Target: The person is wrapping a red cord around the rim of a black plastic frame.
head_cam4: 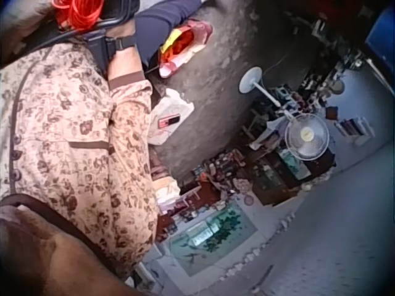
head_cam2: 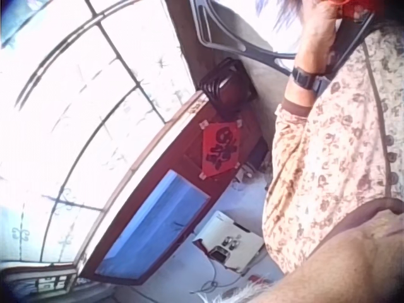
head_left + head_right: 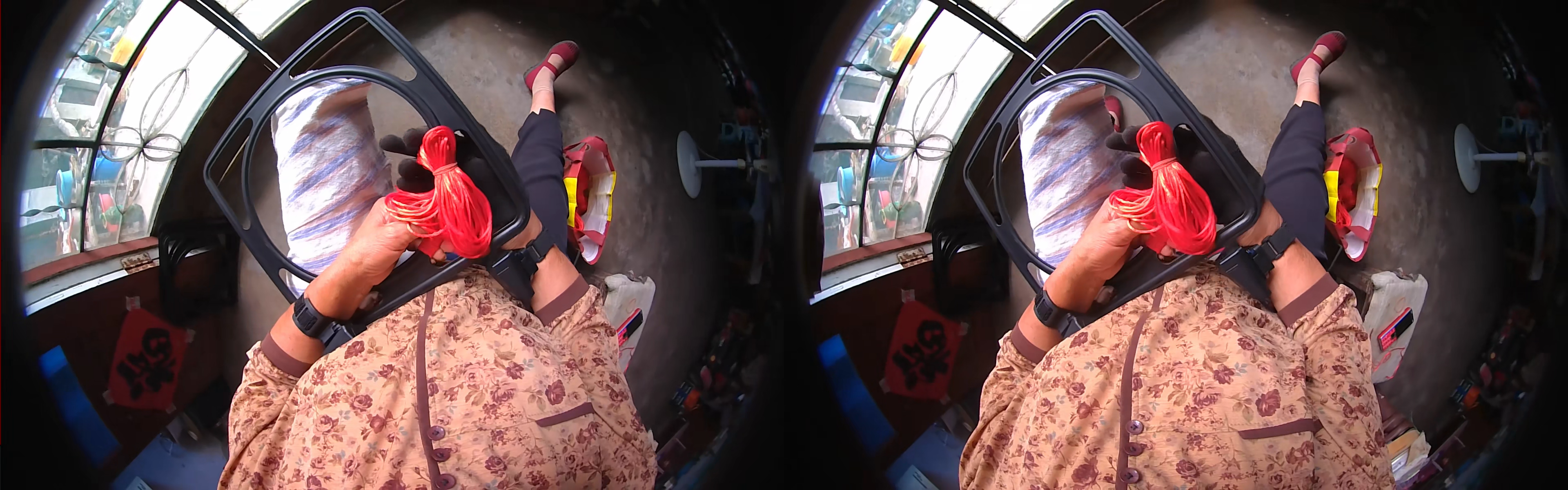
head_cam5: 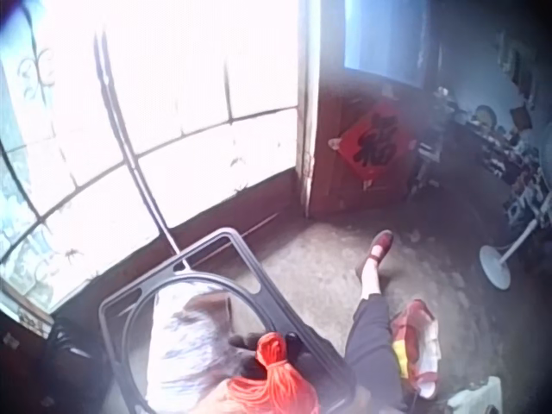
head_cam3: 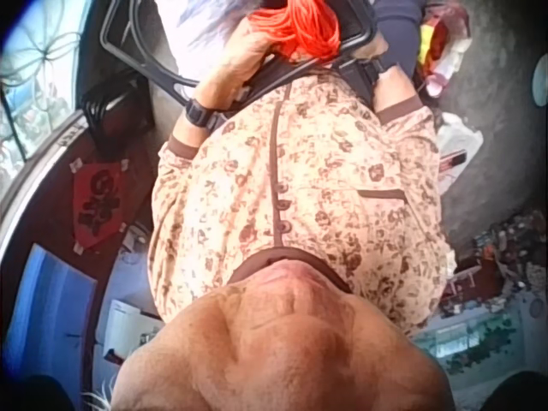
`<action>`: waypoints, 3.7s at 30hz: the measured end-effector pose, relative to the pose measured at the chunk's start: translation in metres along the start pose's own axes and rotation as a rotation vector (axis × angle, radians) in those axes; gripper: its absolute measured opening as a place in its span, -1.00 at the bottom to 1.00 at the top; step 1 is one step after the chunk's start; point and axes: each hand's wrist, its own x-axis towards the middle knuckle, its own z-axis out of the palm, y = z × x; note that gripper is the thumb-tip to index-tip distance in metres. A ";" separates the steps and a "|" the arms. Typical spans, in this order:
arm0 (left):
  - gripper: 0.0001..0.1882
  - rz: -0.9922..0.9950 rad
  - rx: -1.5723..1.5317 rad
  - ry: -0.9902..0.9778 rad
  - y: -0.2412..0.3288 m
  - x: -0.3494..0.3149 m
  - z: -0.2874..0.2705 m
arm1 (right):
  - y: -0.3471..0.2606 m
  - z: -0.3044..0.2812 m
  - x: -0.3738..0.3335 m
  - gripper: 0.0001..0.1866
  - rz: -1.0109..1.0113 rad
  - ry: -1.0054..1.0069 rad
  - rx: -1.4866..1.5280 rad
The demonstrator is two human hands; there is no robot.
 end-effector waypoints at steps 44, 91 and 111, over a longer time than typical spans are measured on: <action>-0.83 -0.050 -0.061 0.223 0.012 0.017 0.005 | -0.102 -0.143 -0.086 -0.73 -0.297 0.770 -0.520; -0.80 -0.093 0.075 0.166 -0.002 0.017 0.001 | -0.049 -0.026 0.003 -0.65 0.288 0.185 -0.741; -0.74 -0.136 0.076 0.189 0.007 0.018 0.010 | -0.111 -0.148 -0.116 -0.63 -0.112 0.403 0.423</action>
